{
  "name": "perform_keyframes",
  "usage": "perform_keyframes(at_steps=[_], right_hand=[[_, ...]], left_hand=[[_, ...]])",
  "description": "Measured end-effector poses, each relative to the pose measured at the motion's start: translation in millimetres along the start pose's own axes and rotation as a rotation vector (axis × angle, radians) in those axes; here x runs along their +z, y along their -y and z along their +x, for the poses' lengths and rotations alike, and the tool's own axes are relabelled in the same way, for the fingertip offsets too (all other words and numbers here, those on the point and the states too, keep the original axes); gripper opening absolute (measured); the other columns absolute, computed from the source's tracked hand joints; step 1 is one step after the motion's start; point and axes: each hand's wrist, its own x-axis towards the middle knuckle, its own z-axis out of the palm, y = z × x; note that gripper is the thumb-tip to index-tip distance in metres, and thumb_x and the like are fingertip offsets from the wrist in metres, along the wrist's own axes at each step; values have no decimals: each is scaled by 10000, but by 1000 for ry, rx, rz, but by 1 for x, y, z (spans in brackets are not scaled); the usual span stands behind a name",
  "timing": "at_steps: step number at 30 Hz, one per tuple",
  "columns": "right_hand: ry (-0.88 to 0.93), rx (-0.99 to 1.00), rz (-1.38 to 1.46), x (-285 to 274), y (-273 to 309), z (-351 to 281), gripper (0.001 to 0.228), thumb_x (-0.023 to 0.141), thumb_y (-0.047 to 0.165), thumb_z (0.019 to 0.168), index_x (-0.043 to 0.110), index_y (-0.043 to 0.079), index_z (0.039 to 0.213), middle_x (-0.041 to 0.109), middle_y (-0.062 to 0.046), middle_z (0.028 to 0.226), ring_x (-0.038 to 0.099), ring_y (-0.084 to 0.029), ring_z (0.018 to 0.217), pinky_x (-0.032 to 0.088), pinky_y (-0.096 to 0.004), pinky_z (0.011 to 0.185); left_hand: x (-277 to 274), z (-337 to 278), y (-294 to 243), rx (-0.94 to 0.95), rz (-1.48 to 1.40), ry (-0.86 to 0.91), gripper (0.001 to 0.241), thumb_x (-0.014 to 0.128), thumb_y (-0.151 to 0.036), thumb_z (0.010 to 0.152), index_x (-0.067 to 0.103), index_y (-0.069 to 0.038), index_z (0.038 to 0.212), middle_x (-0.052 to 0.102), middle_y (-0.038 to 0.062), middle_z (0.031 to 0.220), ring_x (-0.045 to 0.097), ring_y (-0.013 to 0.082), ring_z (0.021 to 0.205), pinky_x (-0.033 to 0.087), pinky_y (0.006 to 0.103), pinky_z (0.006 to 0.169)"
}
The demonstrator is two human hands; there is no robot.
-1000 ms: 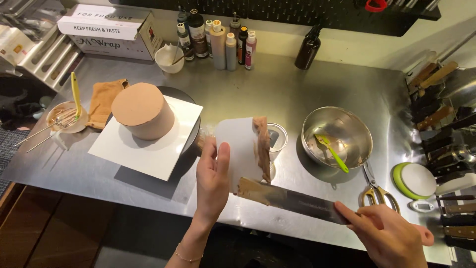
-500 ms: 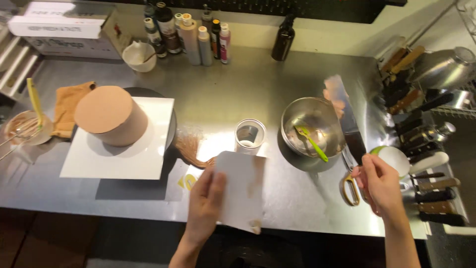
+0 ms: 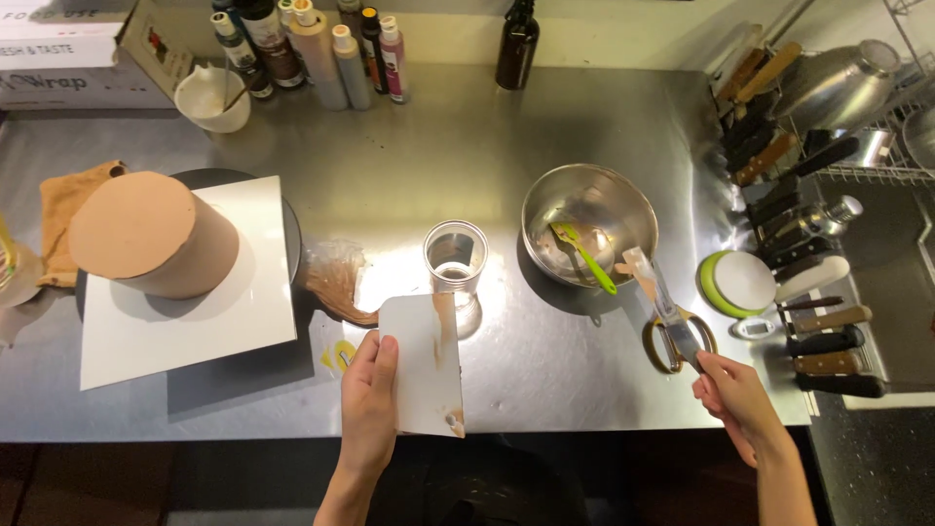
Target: The recorder is applying chocolate icing to a small cake and smoothing it using a scraper and spatula.
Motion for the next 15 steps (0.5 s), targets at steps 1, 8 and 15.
perform_keyframes(at_steps=[1, 8, 15], right_hand=[[-6, 2, 3, -2, 7, -15, 344, 575, 264, 1051, 635, -71, 1008, 562, -63, 644, 385, -99, 470, 278, -268, 432], [-169, 48, -233, -44, 19, -42, 357, 560, 279, 1064, 693, -53, 1066, 527, -59, 640, 380, -125, 539, 276, -307, 495], [-389, -1027, -832, 50, 78, 59, 400, 597, 180, 1072, 648, 105, 1461, 571, -206, 1043, 587, -341, 909, 494, -440, 826]], left_hand=[[0, 1, 2, -4, 1, 5, 308, 448, -276, 1073, 617, -19, 1077, 662, 34, 892, 570, 54, 750, 495, 209, 674], [-2, -3, 16, 4, -72, -7, 325, 448, -281, 1079, 597, 2, 1138, 682, 61, 920, 618, 89, 768, 531, 248, 687], [1, -18, 27, -134, -359, -256, 387, 456, -261, 1007, 581, -6, 1271, 691, 46, 1139, 651, 112, 1023, 508, 278, 915]])
